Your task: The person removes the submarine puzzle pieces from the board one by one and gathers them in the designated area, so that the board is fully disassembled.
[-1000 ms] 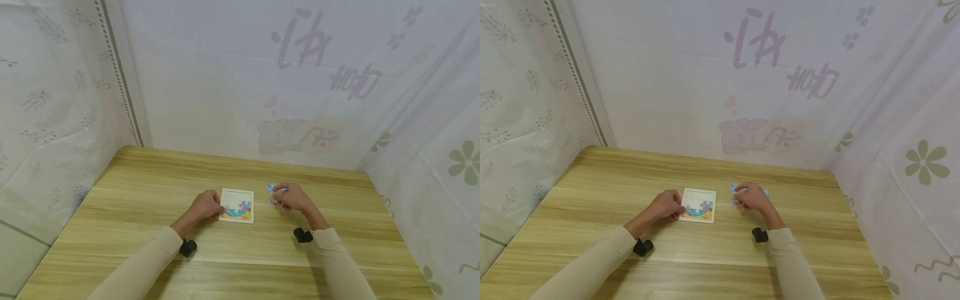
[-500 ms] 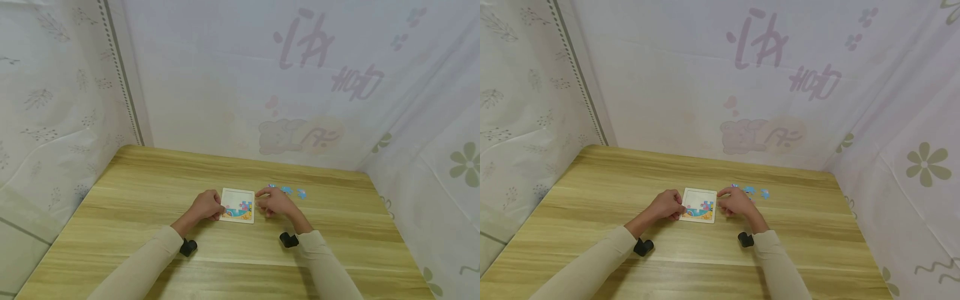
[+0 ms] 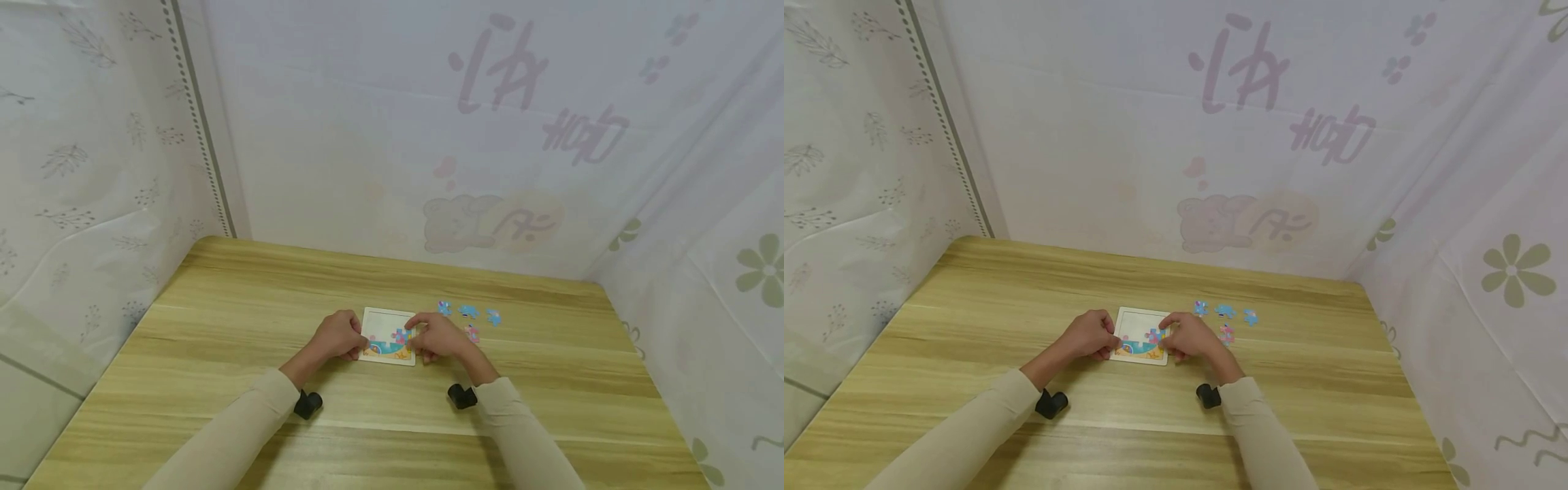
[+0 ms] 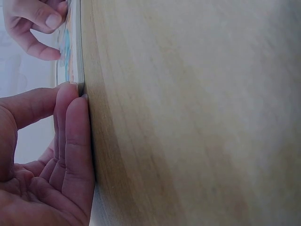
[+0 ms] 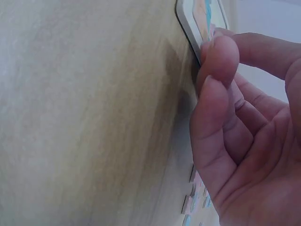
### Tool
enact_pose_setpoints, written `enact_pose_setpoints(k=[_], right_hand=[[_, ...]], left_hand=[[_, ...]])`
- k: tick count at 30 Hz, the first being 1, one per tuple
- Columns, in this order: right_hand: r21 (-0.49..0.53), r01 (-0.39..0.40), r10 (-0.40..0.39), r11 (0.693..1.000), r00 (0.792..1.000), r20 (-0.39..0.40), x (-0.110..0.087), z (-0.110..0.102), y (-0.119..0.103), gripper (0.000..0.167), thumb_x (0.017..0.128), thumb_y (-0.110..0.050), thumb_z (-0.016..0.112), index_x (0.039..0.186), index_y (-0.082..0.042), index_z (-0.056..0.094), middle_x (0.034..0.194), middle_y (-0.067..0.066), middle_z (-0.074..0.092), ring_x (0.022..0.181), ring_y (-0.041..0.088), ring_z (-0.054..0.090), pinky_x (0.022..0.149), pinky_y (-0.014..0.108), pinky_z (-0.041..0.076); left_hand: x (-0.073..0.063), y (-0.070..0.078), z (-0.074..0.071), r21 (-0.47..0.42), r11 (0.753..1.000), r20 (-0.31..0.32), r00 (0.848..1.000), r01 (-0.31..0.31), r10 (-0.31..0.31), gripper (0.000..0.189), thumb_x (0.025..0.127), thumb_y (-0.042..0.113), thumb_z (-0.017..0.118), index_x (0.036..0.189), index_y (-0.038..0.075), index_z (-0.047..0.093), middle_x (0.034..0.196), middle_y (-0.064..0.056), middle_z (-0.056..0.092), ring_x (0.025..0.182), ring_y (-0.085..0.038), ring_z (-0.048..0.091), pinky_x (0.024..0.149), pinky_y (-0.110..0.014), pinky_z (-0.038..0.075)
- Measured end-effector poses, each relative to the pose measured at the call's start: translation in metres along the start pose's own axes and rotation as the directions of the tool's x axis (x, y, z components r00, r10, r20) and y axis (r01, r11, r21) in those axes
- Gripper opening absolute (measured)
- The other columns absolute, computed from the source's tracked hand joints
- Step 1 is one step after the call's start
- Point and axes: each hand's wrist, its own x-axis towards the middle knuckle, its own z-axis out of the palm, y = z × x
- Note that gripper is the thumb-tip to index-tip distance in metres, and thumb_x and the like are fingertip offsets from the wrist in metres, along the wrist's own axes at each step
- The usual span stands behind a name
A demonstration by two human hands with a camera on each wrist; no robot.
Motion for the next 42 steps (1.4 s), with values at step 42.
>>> enact_pose_setpoints(k=[42], right_hand=[[-0.062, 0.063, -0.062, 0.996, 0.998, 0.021, 0.006, 0.0037, 0.0053, 0.01, 0.099, -0.014, 0.055, 0.099, -0.006, 0.062, 0.063, 0.004, 0.058, 0.046, 0.016, 0.057, 0.047, 0.027, 0.051]], left_hand=[[0.0, 0.0012, -0.0025, 0.015, 1.0, 0.007, 1.0, 0.009, -0.009, 0.019, 0.078, 0.003, 0.073, 0.081, 0.002, 0.055, 0.059, -0.009, 0.063, 0.049, -0.017, 0.064, 0.049, -0.028, 0.057]])
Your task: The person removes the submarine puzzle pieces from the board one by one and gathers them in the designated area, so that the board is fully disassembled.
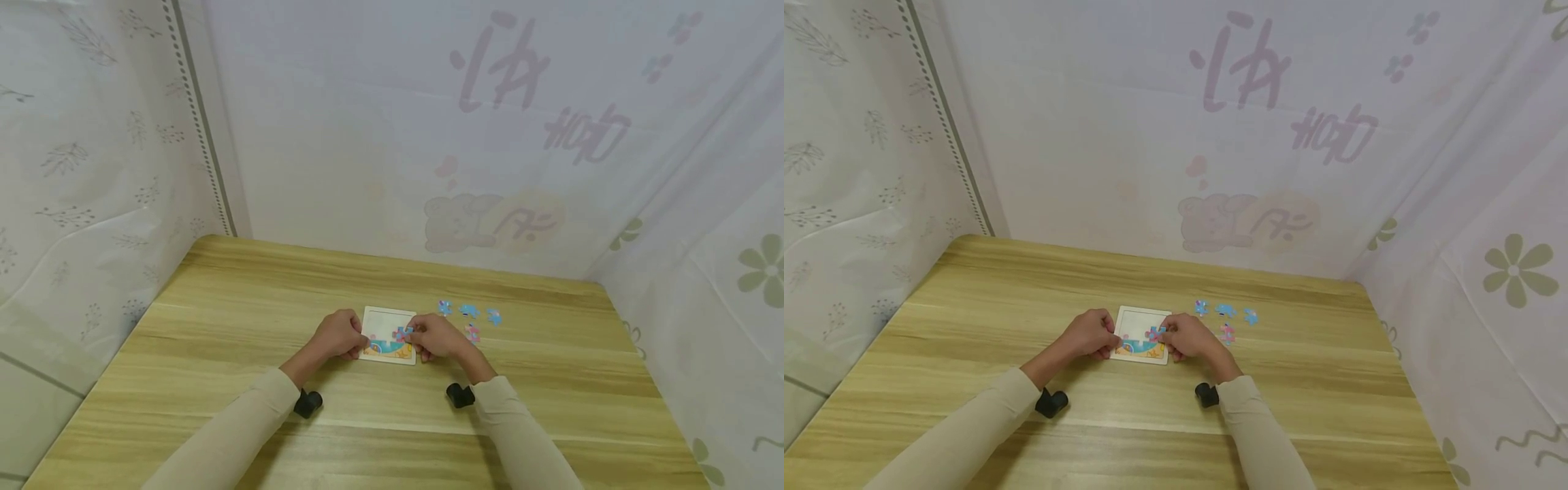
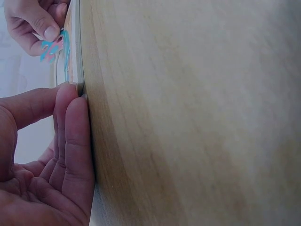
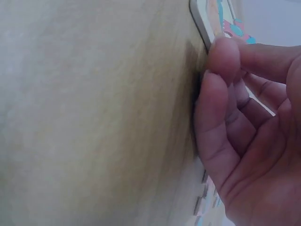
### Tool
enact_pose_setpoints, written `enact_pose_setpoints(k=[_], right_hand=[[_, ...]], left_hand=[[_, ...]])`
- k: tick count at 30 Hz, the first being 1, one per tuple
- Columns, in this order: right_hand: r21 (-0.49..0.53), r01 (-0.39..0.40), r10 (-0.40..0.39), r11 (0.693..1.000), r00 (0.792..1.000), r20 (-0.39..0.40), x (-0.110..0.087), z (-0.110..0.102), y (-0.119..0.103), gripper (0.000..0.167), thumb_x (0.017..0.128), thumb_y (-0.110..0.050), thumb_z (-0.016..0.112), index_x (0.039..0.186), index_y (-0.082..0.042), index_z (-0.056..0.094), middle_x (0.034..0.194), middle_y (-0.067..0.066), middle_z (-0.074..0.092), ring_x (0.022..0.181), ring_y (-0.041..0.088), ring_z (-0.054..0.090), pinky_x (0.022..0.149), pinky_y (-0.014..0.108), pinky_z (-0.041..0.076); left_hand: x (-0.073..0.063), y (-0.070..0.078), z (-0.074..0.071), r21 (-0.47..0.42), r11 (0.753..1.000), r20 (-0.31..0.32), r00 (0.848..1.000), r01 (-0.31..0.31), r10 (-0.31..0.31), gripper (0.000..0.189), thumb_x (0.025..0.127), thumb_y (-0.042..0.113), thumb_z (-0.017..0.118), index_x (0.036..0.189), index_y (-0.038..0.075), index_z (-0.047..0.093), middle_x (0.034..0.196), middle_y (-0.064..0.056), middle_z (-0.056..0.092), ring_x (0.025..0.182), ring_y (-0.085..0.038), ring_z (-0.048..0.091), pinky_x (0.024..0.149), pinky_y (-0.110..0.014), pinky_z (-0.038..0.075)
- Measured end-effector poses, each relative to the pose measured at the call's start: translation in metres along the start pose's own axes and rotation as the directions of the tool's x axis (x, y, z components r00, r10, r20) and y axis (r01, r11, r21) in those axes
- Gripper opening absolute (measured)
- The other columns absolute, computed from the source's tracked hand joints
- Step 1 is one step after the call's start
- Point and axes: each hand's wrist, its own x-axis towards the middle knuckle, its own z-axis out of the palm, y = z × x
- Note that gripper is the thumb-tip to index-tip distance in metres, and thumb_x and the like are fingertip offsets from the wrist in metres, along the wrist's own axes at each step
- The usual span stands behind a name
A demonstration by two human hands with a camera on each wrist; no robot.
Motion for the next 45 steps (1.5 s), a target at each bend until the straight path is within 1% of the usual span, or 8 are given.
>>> enact_pose_setpoints(k=[3, 6, 13, 20, 26, 31, 38, 45], right_hand=[[-0.004, 0.01, -0.011, 1.0, 1.0, -0.009, 0.0001, 0.0001, 0.0001, 0.011, 0.097, -0.013, 0.057, 0.103, -0.006, 0.061, 0.062, 0.003, 0.058, 0.046, 0.016, 0.057, 0.048, 0.027, 0.051], [-0.017, 0.018, -0.018, 1.0, 1.0, -0.013, -0.0001, -0.0003, -0.0009, 0.016, 0.093, -0.013, 0.06, 0.107, -0.006, 0.061, 0.061, 0.003, 0.058, 0.046, 0.016, 0.058, 0.048, 0.028, 0.05], [-0.032, -0.014, 0.014, 0.999, 1.0, 0.01, -0.0003, -0.0011, -0.0043, 0.007, 0.09, -0.012, 0.066, 0.095, -0.007, 0.065, 0.06, 0.002, 0.057, 0.045, 0.013, 0.055, 0.047, 0.025, 0.047], [-0.049, -0.035, 0.036, 0.998, 0.999, 0.025, 0.0002, -0.0021, -0.0082, 0.008, 0.09, -0.011, 0.066, 0.099, -0.009, 0.066, 0.059, 0.002, 0.056, 0.045, 0.013, 0.055, 0.047, 0.025, 0.047], [-0.082, -0.013, 0.017, 0.997, 0.999, 0.05, 0.0031, -0.0029, -0.0086, 0.005, 0.091, -0.011, 0.065, 0.096, -0.009, 0.065, 0.057, 0.002, 0.056, 0.043, 0.013, 0.055, 0.046, 0.025, 0.048], [-0.086, -0.024, 0.03, 0.996, 0.998, 0.063, 0.0036, -0.0032, -0.0081, 0.004, 0.091, -0.011, 0.065, 0.094, -0.01, 0.064, 0.057, 0.002, 0.056, 0.043, 0.013, 0.055, 0.046, 0.024, 0.047], [-0.053, -0.015, 0.017, 0.999, 0.999, 0.04, 0.0044, -0.0032, -0.0078, 0.01, 0.089, -0.008, 0.067, 0.089, -0.007, 0.057, 0.068, 0.002, 0.062, 0.045, 0.014, 0.056, 0.045, 0.023, 0.045], [-0.045, -0.028, 0.029, 0.999, 0.999, 0.026, 0.0019, -0.0044, -0.0045, 0.007, 0.089, -0.014, 0.069, 0.09, -0.008, 0.065, 0.056, 0.001, 0.059, 0.046, 0.012, 0.055, 0.046, 0.022, 0.045]], left_hand=[[0.0007, -0.0004, -0.0004, -0.003, 1.0, -0.001, 1.0, 0.003, -0.003, 0.019, 0.079, 0.003, 0.073, 0.081, 0.002, 0.055, 0.06, -0.009, 0.064, 0.049, -0.016, 0.064, 0.05, -0.028, 0.057], [0.0016, -0.0006, -0.0005, -0.013, 1.0, -0.001, 1.0, 0.012, -0.012, 0.019, 0.079, 0.003, 0.073, 0.081, 0.002, 0.055, 0.061, -0.01, 0.064, 0.049, -0.016, 0.064, 0.05, -0.028, 0.057], [0.0019, 0.0, 0.0008, -0.027, 1.0, 0.003, 1.0, 0.017, -0.017, 0.019, 0.078, 0.003, 0.073, 0.082, 0.002, 0.055, 0.061, -0.01, 0.064, 0.049, -0.016, 0.064, 0.05, -0.028, 0.057], [0.0028, -0.0017, 0.0011, -0.037, 0.999, 0.0, 1.0, 0.023, -0.023, 0.019, 0.078, 0.003, 0.073, 0.082, 0.002, 0.054, 0.061, -0.01, 0.065, 0.049, -0.016, 0.064, 0.05, -0.028, 0.057], [0.0029, -0.002, 0.0015, -0.037, 0.999, 0.003, 1.0, 0.019, -0.018, 0.019, 0.079, 0.003, 0.073, 0.082, 0.002, 0.054, 0.061, -0.01, 0.065, 0.049, -0.016, 0.064, 0.05, -0.028, 0.057], [0.002, -0.0011, 0.0019, -0.04, 0.999, 0.008, 1.0, 0.018, -0.018, 0.019, 0.079, 0.003, 0.072, 0.082, 0.002, 0.054, 0.061, -0.01, 0.065, 0.049, -0.016, 0.064, 0.05, -0.028, 0.057], [0.002, -0.0001, 0.0024, -0.036, 0.999, 0.004, 1.0, 0.011, -0.011, 0.019, 0.079, 0.003, 0.073, 0.082, 0.002, 0.054, 0.06, -0.009, 0.065, 0.048, -0.016, 0.064, 0.049, -0.028, 0.057], [0.0022, -0.0008, 0.0028, -0.033, 0.999, 0.002, 1.0, 0.012, -0.012, 0.019, 0.079, 0.003, 0.073, 0.082, 0.002, 0.054, 0.061, -0.01, 0.065, 0.049, -0.016, 0.064, 0.05, -0.028, 0.057]])
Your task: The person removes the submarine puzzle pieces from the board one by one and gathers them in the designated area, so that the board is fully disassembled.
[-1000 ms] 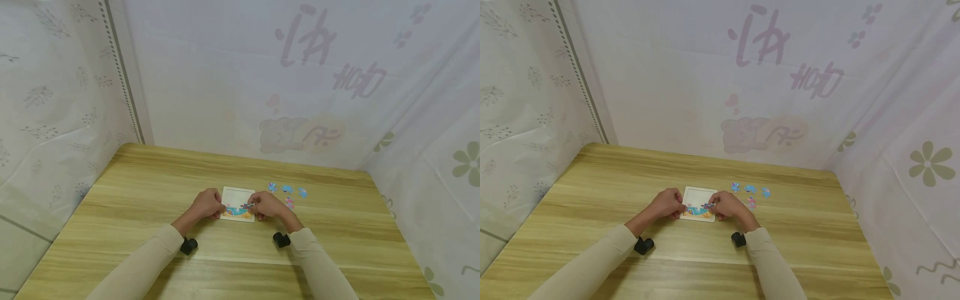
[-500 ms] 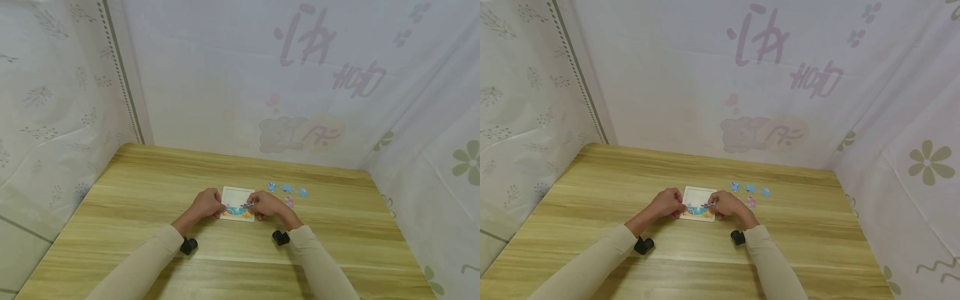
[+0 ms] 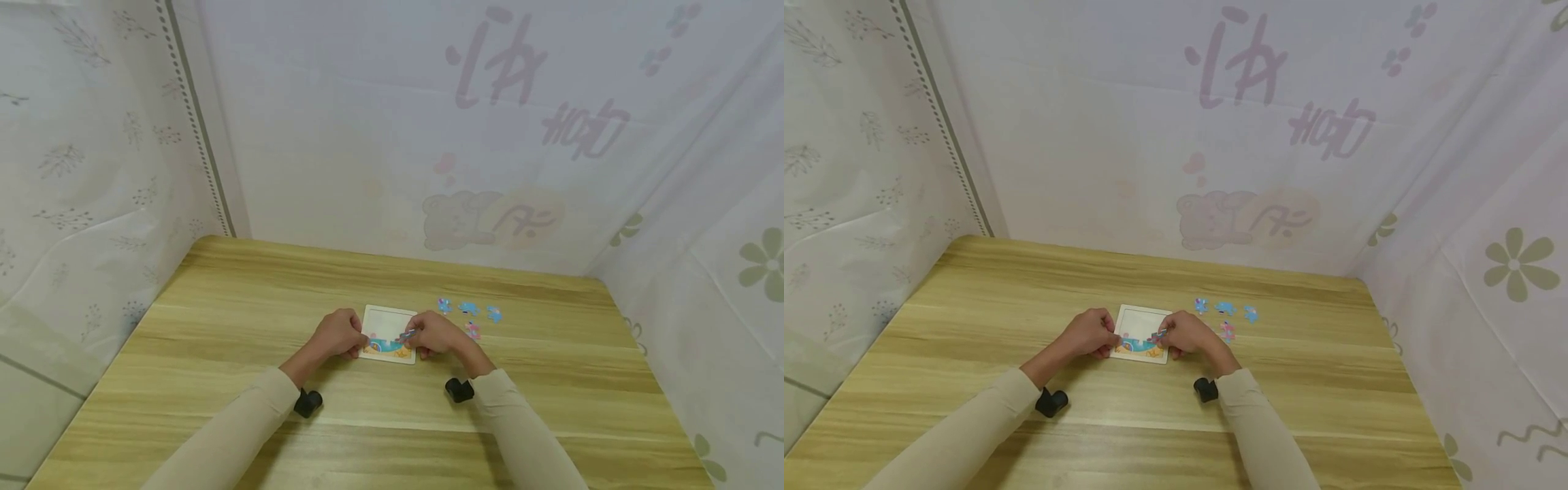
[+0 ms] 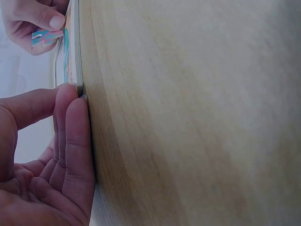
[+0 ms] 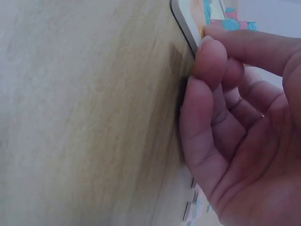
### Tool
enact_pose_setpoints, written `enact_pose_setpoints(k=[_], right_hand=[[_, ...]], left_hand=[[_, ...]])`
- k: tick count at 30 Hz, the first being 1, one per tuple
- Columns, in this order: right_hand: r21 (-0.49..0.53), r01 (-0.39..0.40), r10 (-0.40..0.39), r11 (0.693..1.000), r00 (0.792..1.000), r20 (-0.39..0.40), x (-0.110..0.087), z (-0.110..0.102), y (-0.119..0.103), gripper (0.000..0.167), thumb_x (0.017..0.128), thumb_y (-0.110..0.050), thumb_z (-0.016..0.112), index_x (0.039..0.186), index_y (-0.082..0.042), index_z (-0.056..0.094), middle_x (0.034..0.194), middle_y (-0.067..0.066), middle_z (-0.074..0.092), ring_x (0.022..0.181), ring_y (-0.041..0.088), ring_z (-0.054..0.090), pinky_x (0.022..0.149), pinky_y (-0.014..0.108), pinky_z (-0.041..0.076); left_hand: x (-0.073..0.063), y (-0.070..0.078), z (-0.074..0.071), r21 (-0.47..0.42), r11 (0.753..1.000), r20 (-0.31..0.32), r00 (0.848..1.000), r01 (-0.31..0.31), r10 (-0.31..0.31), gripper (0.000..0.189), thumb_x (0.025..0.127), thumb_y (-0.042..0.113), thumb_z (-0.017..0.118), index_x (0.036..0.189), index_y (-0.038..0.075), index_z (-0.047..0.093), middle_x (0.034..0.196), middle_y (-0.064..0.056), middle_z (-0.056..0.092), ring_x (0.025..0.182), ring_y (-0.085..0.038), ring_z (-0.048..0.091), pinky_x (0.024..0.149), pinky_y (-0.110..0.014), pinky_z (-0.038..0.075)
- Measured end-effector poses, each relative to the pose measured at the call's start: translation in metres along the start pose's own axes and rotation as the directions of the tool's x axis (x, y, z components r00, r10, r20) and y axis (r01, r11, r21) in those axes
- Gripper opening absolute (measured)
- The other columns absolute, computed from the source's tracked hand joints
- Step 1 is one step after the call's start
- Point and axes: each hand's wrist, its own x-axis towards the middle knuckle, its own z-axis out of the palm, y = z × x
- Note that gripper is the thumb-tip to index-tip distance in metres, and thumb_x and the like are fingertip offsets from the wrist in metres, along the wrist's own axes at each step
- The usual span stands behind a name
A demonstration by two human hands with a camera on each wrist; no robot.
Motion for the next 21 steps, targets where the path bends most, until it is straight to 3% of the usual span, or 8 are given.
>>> enact_pose_setpoints(k=[4, 8, 14, 16, 21], right_hand=[[0.052, 0.011, -0.011, 0.999, 1.0, -0.007, -0.006, -0.005, 0.003, 0.011, 0.092, -0.016, 0.066, 0.086, -0.007, 0.066, 0.055, 0.002, 0.058, 0.048, 0.014, 0.056, 0.048, 0.024, 0.048], [0.118, 0.005, -0.001, 0.993, 0.999, -0.036, -0.013, -0.016, 0.012, 0.025, 0.097, -0.021, 0.06, 0.083, 0.0, 0.063, 0.057, 0.003, 0.056, 0.049, 0.013, 0.054, 0.05, 0.024, 0.047], [0.25, -0.059, 0.078, 0.967, 0.995, -0.067, -0.028, -0.039, 0.023, 0.033, 0.103, -0.024, 0.048, 0.109, 0.004, 0.064, 0.082, 0.012, 0.062, 0.058, 0.014, 0.056, 0.057, 0.027, 0.052], [0.251, -0.085, 0.107, 0.964, 0.991, -0.076, -0.033, -0.046, 0.025, 0.034, 0.104, -0.025, 0.046, 0.114, 0.002, 0.064, 0.089, 0.015, 0.065, 0.061, 0.015, 0.058, 0.06, 0.029, 0.053], [0.217, -0.117, 0.145, 0.969, 0.982, -0.12, -0.045, -0.06, 0.034, 0.034, 0.102, -0.028, 0.05, 0.108, 0.0, 0.068, 0.096, 0.016, 0.069, 0.066, 0.02, 0.064, 0.063, 0.033, 0.053]], left_hand=[[-0.001, -0.001, 0.0, -0.002, 1.0, 0.003, 1.0, -0.003, 0.003, 0.019, 0.079, 0.003, 0.073, 0.082, 0.001, 0.054, 0.061, -0.009, 0.065, 0.049, -0.016, 0.064, 0.05, -0.028, 0.057], [-0.001, -0.001, 0.001, -0.006, 1.0, 0.005, 1.0, -0.005, 0.005, 0.018, 0.079, 0.003, 0.072, 0.082, 0.001, 0.054, 0.06, -0.009, 0.065, 0.049, -0.016, 0.064, 0.05, -0.028, 0.057], [0.0, -0.001, 0.0, 0.011, 1.0, 0.001, 1.0, -0.001, 0.001, 0.018, 0.079, 0.003, 0.072, 0.082, 0.002, 0.054, 0.06, -0.009, 0.065, 0.049, -0.016, 0.065, 0.05, -0.028, 0.057], [0.001, -0.001, 0.0, 0.018, 1.0, 0.003, 1.0, 0.004, -0.005, 0.018, 0.079, 0.004, 0.072, 0.082, 0.002, 0.054, 0.06, -0.009, 0.065, 0.049, -0.016, 0.065, 0.05, -0.028, 0.057], [0.002, -0.002, -0.001, 0.02, 1.0, 0.01, 1.0, 0.003, -0.003, 0.018, 0.08, 0.004, 0.072, 0.082, 0.002, 0.054, 0.06, -0.008, 0.065, 0.049, -0.016, 0.065, 0.05, -0.027, 0.057]])
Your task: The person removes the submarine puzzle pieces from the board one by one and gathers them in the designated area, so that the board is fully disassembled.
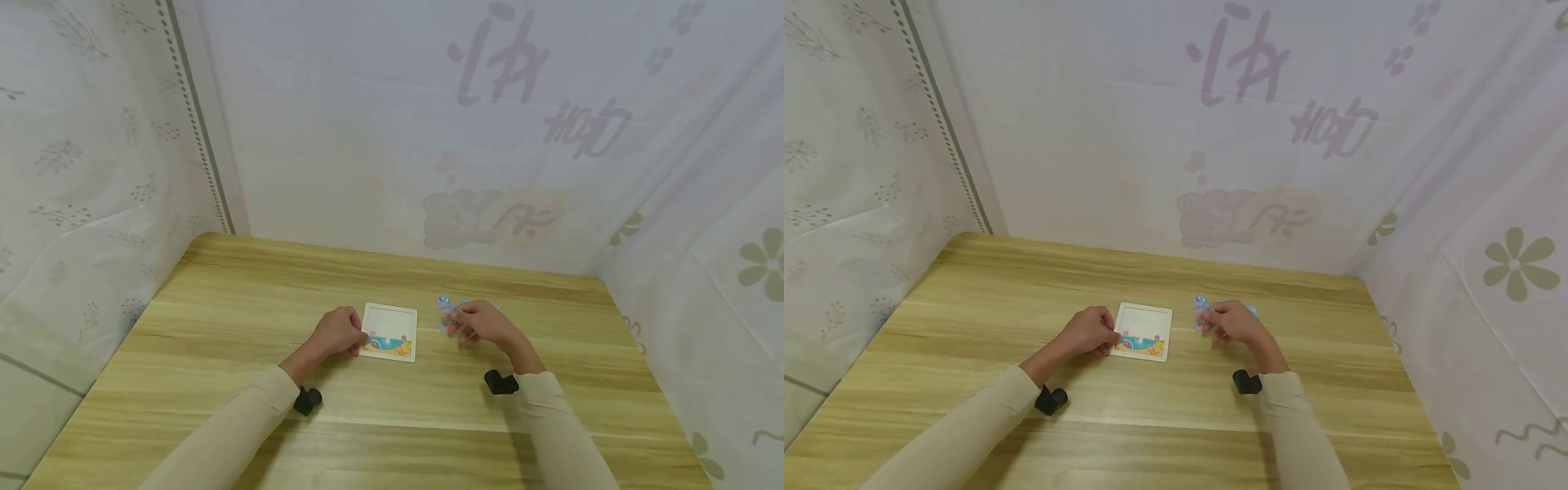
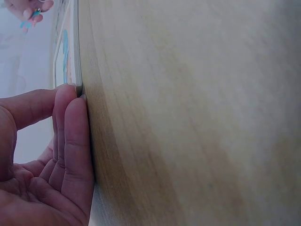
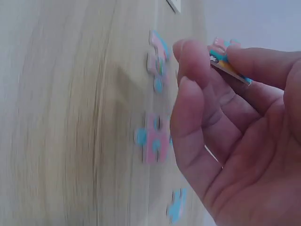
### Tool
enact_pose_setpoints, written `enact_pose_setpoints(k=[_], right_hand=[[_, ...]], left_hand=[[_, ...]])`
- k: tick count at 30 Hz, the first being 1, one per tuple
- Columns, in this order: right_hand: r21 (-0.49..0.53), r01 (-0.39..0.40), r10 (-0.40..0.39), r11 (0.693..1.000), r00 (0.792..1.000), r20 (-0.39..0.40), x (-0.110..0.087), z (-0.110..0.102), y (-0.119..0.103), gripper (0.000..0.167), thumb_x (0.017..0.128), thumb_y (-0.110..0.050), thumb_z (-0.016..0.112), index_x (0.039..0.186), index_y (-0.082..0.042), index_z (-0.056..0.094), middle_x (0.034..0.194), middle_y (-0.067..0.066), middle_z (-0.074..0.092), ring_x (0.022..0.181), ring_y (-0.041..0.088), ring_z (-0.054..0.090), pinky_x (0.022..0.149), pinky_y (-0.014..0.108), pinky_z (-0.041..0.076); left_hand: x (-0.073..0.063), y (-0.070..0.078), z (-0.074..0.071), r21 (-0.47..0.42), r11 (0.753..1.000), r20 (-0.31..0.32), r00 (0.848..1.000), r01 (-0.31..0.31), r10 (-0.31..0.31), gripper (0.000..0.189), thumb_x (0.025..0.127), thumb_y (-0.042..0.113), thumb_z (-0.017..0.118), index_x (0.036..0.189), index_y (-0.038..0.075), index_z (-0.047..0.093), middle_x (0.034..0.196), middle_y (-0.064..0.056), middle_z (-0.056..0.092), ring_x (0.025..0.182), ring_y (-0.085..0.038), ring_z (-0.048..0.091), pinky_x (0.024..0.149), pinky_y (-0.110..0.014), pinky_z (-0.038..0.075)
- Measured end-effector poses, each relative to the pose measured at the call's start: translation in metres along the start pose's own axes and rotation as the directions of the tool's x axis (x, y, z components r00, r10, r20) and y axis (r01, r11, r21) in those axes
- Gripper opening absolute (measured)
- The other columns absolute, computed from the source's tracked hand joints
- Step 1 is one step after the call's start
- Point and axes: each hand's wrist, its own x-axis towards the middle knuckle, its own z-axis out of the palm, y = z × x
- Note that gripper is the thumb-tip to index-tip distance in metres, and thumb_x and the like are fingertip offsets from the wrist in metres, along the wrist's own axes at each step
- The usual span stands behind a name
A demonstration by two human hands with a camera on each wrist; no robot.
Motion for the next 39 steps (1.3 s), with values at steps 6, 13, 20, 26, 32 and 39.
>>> enact_pose_setpoints(k=[6, 13, 20, 26, 32, 39], right_hand=[[0.024, -0.035, 0.037, 0.999, 0.996, -0.075, -0.01, -0.016, 0.01, 0.028, 0.099, -0.022, 0.056, 0.105, 0.004, 0.064, 0.087, 0.014, 0.069, 0.064, 0.018, 0.062, 0.062, 0.034, 0.053], [0.081, -0.069, 0.081, 0.994, 0.986, -0.146, -0.022, -0.033, 0.023, 0.035, 0.099, -0.018, 0.054, 0.127, 0.002, 0.045, 0.085, 0.014, 0.067, 0.062, 0.016, 0.059, 0.064, 0.035, 0.055], [0.088, -0.092, 0.108, 0.992, 0.975, -0.193, -0.03, -0.042, 0.04, 0.034, 0.101, -0.017, 0.051, 0.131, -0.001, 0.049, 0.076, 0.01, 0.059, 0.058, 0.016, 0.051, 0.054, 0.031, 0.046], [0.096, -0.128, 0.144, 0.987, 0.971, -0.191, -0.035, -0.045, 0.051, 0.033, 0.1, -0.016, 0.052, 0.129, -0.001, 0.052, 0.074, 0.007, 0.06, 0.057, 0.012, 0.05, 0.052, 0.026, 0.045], [0.065, -0.142, 0.152, 0.988, 0.97, -0.188, -0.04, -0.045, 0.053, 0.034, 0.1, -0.014, 0.053, 0.13, 0.001, 0.053, 0.072, 0.006, 0.059, 0.054, 0.011, 0.048, 0.05, 0.025, 0.045], [0.041, -0.166, 0.171, 0.985, 0.963, -0.208, -0.04, -0.044, 0.058, 0.036, 0.098, -0.014, 0.055, 0.131, 0.0, 0.054, 0.068, 0.007, 0.058, 0.049, 0.011, 0.045, 0.048, 0.025, 0.043]], left_hand=[[-0.001, 0.001, 0.0, 0.001, 1.0, -0.008, 1.0, -0.01, 0.01, 0.018, 0.079, 0.004, 0.072, 0.082, 0.002, 0.054, 0.059, -0.009, 0.065, 0.048, -0.015, 0.064, 0.05, -0.028, 0.057], [-0.001, 0.002, -0.001, -0.004, 1.0, -0.01, 1.0, -0.011, 0.011, 0.019, 0.08, 0.004, 0.073, 0.082, 0.002, 0.054, 0.06, -0.009, 0.065, 0.049, -0.016, 0.064, 0.05, -0.028, 0.057], [-0.001, 0.003, 0.0, -0.01, 1.0, -0.006, 1.0, -0.006, 0.006, 0.019, 0.079, 0.004, 0.073, 0.083, 0.001, 0.054, 0.061, -0.01, 0.065, 0.05, -0.016, 0.065, 0.05, -0.028, 0.057], [-0.001, 0.001, 0.0, -0.007, 1.0, -0.013, 1.0, -0.003, 0.003, 0.018, 0.079, 0.004, 0.072, 0.082, 0.002, 0.054, 0.06, -0.009, 0.065, 0.049, -0.016, 0.064, 0.05, -0.028, 0.057], [0.0, 0.0, 0.0, -0.004, 1.0, -0.01, 1.0, -0.006, 0.005, 0.018, 0.079, 0.004, 0.072, 0.082, 0.002, 0.055, 0.061, -0.009, 0.065, 0.049, -0.015, 0.064, 0.051, -0.027, 0.057], [-0.001, 0.0, 0.0, -0.014, 1.0, -0.011, 1.0, -0.014, 0.014, 0.018, 0.078, 0.004, 0.072, 0.081, 0.002, 0.054, 0.059, -0.008, 0.065, 0.049, -0.015, 0.064, 0.05, -0.027, 0.057]])
